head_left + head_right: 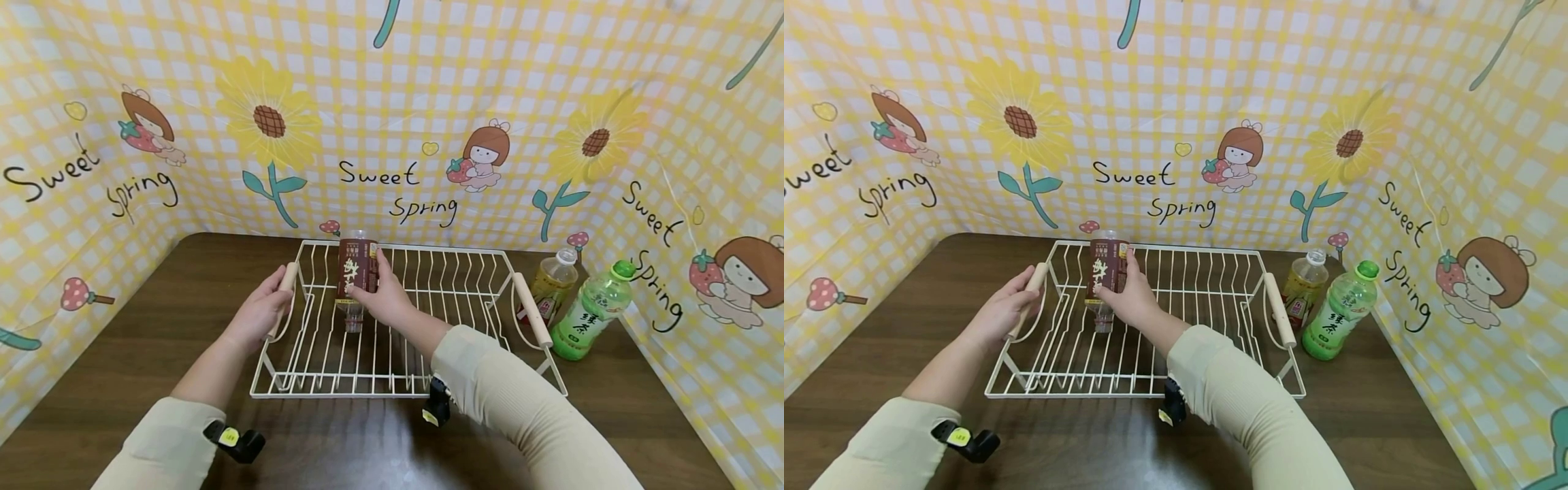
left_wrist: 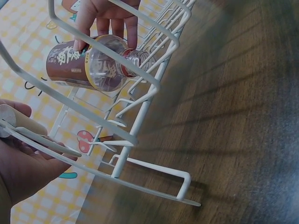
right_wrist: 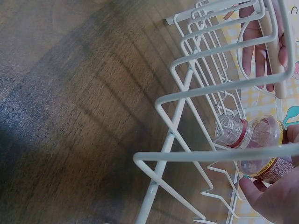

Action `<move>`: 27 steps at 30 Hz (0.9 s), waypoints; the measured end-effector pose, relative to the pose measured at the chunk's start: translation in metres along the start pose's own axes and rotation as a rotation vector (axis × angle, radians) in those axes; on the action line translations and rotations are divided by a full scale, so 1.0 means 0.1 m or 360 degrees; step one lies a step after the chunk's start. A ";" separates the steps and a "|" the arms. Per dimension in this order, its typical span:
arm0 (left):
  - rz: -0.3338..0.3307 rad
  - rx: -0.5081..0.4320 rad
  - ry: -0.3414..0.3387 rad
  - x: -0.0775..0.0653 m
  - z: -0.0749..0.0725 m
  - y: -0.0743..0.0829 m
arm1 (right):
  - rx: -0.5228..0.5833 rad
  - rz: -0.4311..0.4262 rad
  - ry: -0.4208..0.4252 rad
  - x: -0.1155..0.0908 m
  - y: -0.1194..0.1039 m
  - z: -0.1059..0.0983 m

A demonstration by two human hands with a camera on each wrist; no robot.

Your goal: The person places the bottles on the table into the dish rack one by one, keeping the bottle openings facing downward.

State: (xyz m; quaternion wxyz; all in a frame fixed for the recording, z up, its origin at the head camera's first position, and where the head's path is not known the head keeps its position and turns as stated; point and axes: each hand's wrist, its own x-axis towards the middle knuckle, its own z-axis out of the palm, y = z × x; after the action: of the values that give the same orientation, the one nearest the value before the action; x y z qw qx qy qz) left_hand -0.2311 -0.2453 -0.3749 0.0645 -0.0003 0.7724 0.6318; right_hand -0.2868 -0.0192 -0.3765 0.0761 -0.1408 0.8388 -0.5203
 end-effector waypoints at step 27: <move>0.0019 -0.0025 0.0016 -0.02 0.05 0.00 | 0.0157 0.0065 0.0160 -0.08 -0.14 -0.10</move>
State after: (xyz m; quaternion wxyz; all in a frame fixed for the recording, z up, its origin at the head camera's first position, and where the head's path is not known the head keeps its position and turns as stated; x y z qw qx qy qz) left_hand -0.2288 -0.2409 -0.3758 0.0570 0.0006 0.7678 0.6382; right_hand -0.2793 -0.0138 -0.3598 0.0515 -0.0934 0.8177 -0.5657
